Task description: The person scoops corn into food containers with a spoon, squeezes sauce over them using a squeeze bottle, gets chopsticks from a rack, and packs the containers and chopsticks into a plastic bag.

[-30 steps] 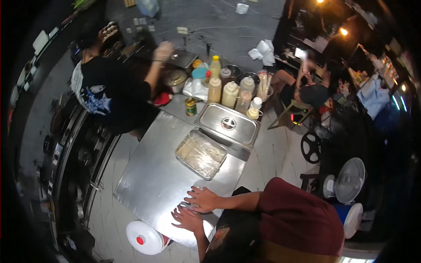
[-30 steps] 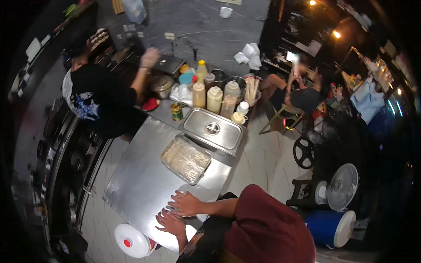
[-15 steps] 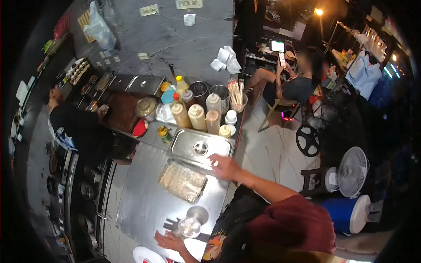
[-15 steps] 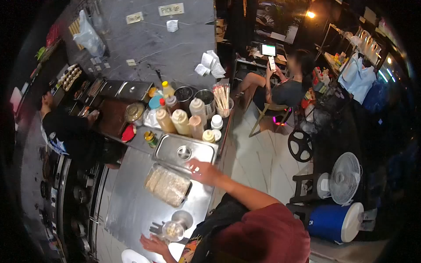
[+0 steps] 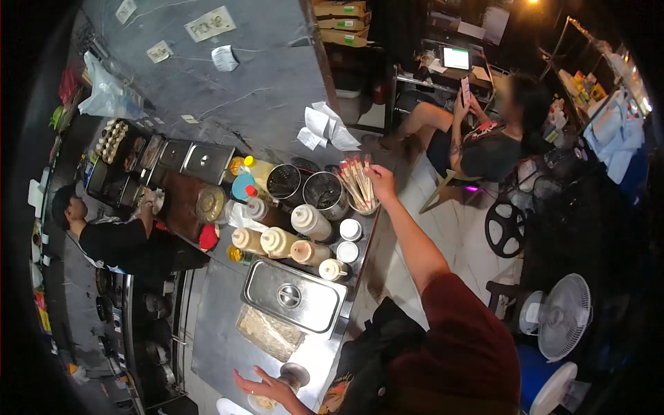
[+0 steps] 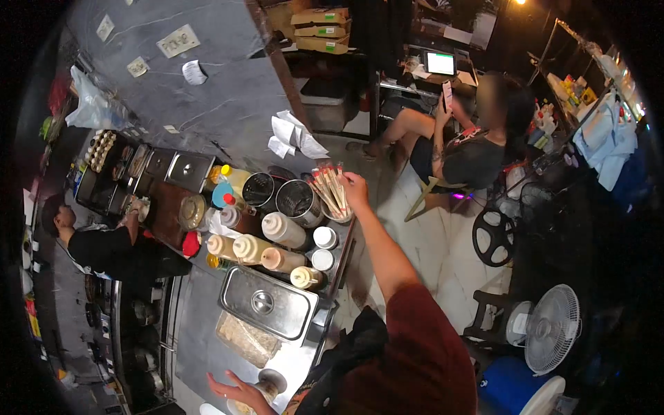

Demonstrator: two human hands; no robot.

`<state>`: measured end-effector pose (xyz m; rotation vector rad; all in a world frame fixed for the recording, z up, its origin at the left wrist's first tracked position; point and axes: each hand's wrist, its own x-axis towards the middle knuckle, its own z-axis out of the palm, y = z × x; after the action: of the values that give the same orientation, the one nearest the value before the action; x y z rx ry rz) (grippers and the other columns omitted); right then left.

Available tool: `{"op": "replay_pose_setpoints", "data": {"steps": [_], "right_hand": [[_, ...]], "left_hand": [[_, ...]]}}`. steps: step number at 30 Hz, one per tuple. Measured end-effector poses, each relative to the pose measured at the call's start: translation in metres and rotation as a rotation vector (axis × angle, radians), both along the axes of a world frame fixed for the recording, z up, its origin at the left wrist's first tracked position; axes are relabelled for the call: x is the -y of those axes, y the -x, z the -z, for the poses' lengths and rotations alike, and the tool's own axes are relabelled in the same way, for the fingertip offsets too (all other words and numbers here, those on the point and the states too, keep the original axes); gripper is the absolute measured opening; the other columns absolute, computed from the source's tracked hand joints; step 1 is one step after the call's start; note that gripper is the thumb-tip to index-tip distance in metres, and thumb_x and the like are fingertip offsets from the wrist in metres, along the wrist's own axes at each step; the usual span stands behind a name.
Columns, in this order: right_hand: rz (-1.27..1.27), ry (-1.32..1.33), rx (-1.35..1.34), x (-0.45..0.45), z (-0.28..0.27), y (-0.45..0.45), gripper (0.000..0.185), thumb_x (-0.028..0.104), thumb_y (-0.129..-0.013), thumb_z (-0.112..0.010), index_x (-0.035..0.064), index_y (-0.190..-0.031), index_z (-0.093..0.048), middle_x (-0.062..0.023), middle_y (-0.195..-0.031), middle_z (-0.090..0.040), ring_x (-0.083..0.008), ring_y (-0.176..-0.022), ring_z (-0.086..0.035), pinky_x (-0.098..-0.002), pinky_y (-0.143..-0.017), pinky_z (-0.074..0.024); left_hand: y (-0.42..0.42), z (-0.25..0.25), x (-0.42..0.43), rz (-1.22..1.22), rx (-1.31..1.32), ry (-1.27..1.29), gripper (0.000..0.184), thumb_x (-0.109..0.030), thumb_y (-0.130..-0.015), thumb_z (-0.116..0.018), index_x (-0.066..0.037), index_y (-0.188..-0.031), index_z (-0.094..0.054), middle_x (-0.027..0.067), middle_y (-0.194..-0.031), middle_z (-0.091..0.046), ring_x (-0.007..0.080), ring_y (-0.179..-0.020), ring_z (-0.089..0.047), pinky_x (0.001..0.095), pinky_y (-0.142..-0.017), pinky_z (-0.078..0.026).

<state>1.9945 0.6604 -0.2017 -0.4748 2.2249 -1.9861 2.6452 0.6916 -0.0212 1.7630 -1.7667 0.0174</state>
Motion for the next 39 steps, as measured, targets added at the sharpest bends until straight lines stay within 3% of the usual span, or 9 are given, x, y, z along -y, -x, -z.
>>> {"op": "replay_pose_setpoints", "data": {"steps": [10, 17, 20, 22, 23, 25, 32, 35, 39], "right_hand": [[0.305, 0.897, 0.251, -0.067, -0.116, -0.04, 0.014, 0.018, -0.113, -0.054, 0.0054, -0.114, -0.06, -0.0066, -0.09, -0.067, -0.0176, -0.081, -0.071, -0.0369, -0.074, -0.0633], [0.087, 0.699, 0.17, -0.242, -0.185, -0.184, 0.015, 0.017, -0.115, -0.045, 0.0072, -0.123, -0.053, -0.0011, -0.092, -0.055, -0.0107, -0.072, -0.054, -0.0279, -0.066, -0.0494], [0.117, 0.838, 0.309, -0.303, -0.182, -0.235, 0.018, 0.019, -0.116, -0.045, 0.0051, -0.126, -0.052, -0.002, -0.098, -0.053, -0.012, -0.082, -0.054, -0.0286, -0.076, -0.049], [0.14, 0.769, 0.321, -0.339, -0.161, -0.245, 0.017, 0.018, -0.116, -0.045, 0.0057, -0.124, -0.052, -0.0026, -0.098, -0.052, -0.0118, -0.083, -0.054, -0.0287, -0.077, -0.049], [0.187, 0.787, 0.314, -0.354, -0.16, -0.242, 0.017, 0.019, -0.116, -0.045, 0.0059, -0.125, -0.052, -0.0028, -0.097, -0.053, -0.0119, -0.083, -0.054, -0.0288, -0.077, -0.0492], [0.278, 0.812, 0.306, -0.389, -0.162, -0.232, 0.018, 0.02, -0.116, -0.045, 0.0064, -0.126, -0.052, -0.0032, -0.096, -0.054, -0.0121, -0.084, -0.054, -0.029, -0.077, -0.0496], [0.459, 0.826, 0.364, -0.547, -0.149, -0.16, 0.022, 0.029, -0.117, -0.044, 0.0095, -0.109, -0.051, -0.0027, -0.086, -0.053, -0.0129, -0.069, -0.054, -0.0296, -0.061, -0.0485], [0.618, 0.965, 0.204, -0.61, -0.177, -0.13, 0.027, 0.032, -0.117, -0.045, 0.0119, -0.1, -0.048, 0.0015, -0.079, -0.043, -0.0112, -0.066, -0.044, -0.0271, -0.06, -0.0402], [0.759, 0.978, 0.112, -0.69, -0.204, -0.093, 0.03, 0.035, -0.117, -0.046, 0.0129, -0.098, -0.049, 0.004, -0.075, -0.038, -0.0083, -0.068, -0.038, -0.0258, -0.065, -0.0367]], "left_hand": [[0.115, -0.07, 0.007, 0.441, -0.121, 0.126, 0.063, -0.035, -0.111, -0.056, 0.003, -0.158, -0.035, 0.0245, -0.159, -0.038, 0.04, -0.147, -0.037, 0.0533, -0.124, -0.025], [0.239, -0.041, -0.049, 1.256, -0.282, -0.124, 0.066, -0.038, -0.11, -0.056, 0.006, -0.157, -0.038, 0.0257, -0.161, -0.039, 0.042, -0.149, -0.038, 0.0541, -0.126, -0.024], [0.3, -0.031, -0.105, 1.645, -0.186, -0.826, 0.05, -0.029, -0.112, -0.052, 0.003, -0.15, -0.053, 0.0216, -0.152, -0.054, 0.0347, -0.146, -0.046, 0.0431, -0.124, -0.03], [0.335, -0.019, -0.148, 1.741, -0.177, -1.313, 0.047, -0.035, -0.116, -0.044, 0.002, -0.138, -0.061, 0.0164, -0.126, -0.071, 0.0279, -0.116, -0.066, 0.0408, -0.104, -0.049], [0.348, 0.03, -0.162, 1.762, -0.183, -1.413, 0.04, -0.032, -0.117, -0.045, 0.001, -0.127, -0.065, 0.0079, -0.098, -0.07, 0.0195, -0.086, -0.065, 0.0358, -0.083, -0.053], [0.377, 0.011, -0.209, 1.801, -0.132, -1.397, 0.032, -0.027, -0.116, -0.047, -0.001, -0.116, -0.066, 0.0019, -0.083, -0.06, 0.0133, -0.072, -0.056, 0.0302, -0.071, -0.049], [0.512, 0.03, -0.352, 2.033, -0.033, -1.766, 0.029, -0.026, -0.115, -0.053, -0.002, -0.114, -0.067, 0.0014, -0.088, -0.066, 0.0098, -0.08, -0.06, 0.028, -0.075, -0.051], [0.586, 0.028, -0.412, 2.276, 0.293, -1.569, 0.033, -0.029, -0.113, -0.056, 0.0, -0.122, -0.07, 0.0037, -0.1, -0.073, 0.0121, -0.09, -0.065, 0.0299, -0.086, -0.054], [0.708, -0.001, -0.487, 2.352, -0.05, -1.197, 0.033, -0.028, -0.11, -0.062, 0.001, -0.125, -0.072, 0.0034, -0.103, -0.075, 0.0133, -0.092, -0.066, 0.031, -0.086, -0.053]]}}
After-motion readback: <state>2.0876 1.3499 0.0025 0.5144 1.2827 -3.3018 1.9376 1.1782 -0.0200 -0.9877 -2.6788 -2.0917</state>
